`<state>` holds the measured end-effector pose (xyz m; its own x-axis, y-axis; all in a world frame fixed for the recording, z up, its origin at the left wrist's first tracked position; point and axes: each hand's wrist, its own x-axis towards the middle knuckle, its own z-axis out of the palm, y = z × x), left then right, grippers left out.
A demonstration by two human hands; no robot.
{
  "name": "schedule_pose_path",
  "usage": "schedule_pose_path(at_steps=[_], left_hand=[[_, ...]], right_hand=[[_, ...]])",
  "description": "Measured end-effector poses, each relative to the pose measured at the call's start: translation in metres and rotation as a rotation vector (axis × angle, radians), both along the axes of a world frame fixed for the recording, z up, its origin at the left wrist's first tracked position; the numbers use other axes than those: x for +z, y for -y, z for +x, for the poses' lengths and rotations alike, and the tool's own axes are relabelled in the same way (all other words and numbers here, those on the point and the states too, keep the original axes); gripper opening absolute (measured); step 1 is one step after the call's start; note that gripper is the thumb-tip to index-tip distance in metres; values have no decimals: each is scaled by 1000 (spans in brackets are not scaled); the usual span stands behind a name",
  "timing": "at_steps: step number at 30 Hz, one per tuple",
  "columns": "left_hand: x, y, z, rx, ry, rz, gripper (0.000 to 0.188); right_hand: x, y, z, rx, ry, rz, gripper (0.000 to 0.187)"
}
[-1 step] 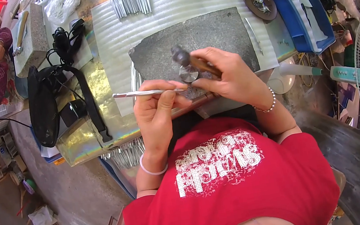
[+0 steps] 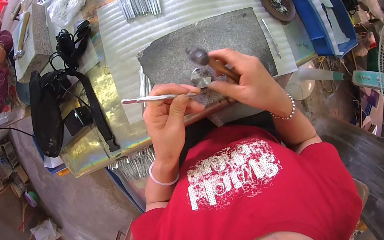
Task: Manually stamping or marking thin metal strips using a punch and a hammer on a workshop bench.
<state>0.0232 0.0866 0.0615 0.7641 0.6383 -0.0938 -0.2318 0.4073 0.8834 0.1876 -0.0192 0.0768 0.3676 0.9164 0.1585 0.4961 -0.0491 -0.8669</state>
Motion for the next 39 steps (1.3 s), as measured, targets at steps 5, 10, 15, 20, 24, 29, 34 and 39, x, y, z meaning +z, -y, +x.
schedule_pose_path(at_steps=[5, 10, 15, 20, 24, 29, 34, 39], left_hand=[[0, 2, 15, 9, -146, 300, 6], [-5, 2, 19, 13, -194, 420, 7], [-5, 2, 20, 28, -232, 469, 7], [-3, 1, 22, 30, -245, 476, 7], [-4, 2, 22, 35, -247, 412, 7], [-4, 2, 24, 47, -240, 409, 6], [-3, 1, 22, 7, -262, 471, 8], [-1, -1, 23, -23, -281, 500, 7]], right_hand=[[-10, 20, 3, -170, -352, -132, 24], [-12, 21, 0, -228, -318, -40, 18], [-13, 20, 1, -221, -314, -41, 16], [-12, 20, 0, -233, -309, -39, 16], [-14, 20, -1, -237, -321, -17, 16], [-9, 20, 0, -222, -316, -53, 16], [-8, 20, 1, -219, -293, -61, 17], [-10, 20, 1, -219, -296, -54, 18]])
